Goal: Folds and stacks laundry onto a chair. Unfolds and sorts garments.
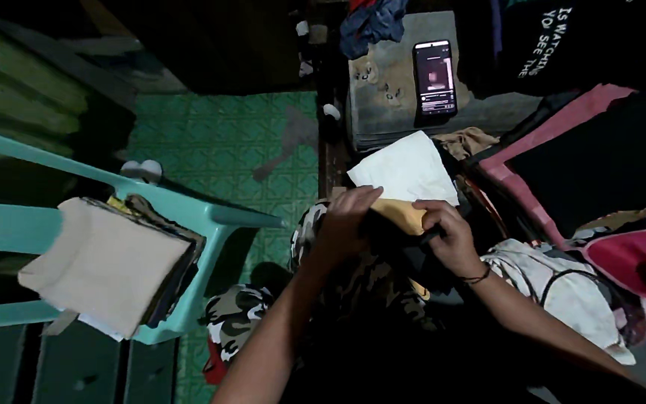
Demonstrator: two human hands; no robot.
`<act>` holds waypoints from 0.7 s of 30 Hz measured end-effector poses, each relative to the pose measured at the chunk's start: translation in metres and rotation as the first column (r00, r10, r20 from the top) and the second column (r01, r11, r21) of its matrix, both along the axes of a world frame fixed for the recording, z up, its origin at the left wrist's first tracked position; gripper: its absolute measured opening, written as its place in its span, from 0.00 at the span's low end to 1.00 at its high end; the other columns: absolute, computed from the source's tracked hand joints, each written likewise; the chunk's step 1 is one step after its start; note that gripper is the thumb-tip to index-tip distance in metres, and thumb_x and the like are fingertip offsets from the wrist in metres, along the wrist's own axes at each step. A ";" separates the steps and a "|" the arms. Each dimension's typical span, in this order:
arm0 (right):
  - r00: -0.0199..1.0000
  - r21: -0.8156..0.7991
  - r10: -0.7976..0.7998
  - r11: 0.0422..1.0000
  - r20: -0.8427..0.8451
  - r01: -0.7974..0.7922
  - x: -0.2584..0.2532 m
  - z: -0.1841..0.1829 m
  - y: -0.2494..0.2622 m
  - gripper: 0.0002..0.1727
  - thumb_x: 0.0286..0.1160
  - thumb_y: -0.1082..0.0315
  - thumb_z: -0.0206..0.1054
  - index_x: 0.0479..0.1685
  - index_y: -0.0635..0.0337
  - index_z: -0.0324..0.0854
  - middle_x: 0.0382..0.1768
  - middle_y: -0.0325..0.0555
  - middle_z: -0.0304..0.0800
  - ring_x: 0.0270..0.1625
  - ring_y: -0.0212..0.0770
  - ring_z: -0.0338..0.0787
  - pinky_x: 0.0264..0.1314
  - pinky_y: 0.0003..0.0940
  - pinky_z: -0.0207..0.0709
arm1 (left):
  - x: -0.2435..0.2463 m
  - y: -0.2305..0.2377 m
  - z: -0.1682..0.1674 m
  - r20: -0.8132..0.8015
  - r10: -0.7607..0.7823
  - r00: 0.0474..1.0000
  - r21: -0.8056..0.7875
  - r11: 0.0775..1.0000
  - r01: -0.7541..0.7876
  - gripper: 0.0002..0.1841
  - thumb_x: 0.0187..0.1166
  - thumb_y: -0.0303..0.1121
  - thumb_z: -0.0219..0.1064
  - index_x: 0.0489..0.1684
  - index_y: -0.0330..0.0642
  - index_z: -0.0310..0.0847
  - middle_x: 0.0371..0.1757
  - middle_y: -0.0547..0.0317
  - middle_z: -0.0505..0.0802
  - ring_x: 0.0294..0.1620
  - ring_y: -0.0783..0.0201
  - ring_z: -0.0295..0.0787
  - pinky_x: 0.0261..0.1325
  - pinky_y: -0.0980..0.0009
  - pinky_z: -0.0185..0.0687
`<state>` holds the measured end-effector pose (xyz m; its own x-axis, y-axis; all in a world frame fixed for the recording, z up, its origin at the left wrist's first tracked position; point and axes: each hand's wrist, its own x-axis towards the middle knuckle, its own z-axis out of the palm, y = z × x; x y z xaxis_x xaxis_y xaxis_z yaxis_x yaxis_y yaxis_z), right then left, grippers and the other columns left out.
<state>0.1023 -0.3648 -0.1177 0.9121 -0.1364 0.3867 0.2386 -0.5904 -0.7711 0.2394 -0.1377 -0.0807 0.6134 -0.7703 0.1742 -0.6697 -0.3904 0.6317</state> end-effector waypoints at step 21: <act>0.980 -0.095 -0.181 0.977 0.087 0.189 -0.016 -0.022 0.016 0.05 0.73 0.66 0.68 0.30 0.52 0.81 0.85 0.58 0.66 0.93 0.62 0.51 0.92 0.65 0.47 | -0.031 0.007 -0.030 0.180 0.076 0.981 -0.189 0.981 -0.041 0.08 0.60 0.35 0.82 0.34 0.47 0.93 0.85 0.38 0.72 0.90 0.34 0.55 0.88 0.38 0.56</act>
<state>0.0865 -0.3492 -0.1398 0.8413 -0.2565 0.4759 0.1744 -0.7044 -0.6880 0.2086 -0.1302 -0.1110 0.6000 -0.6784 0.4240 -0.7612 -0.3211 0.5635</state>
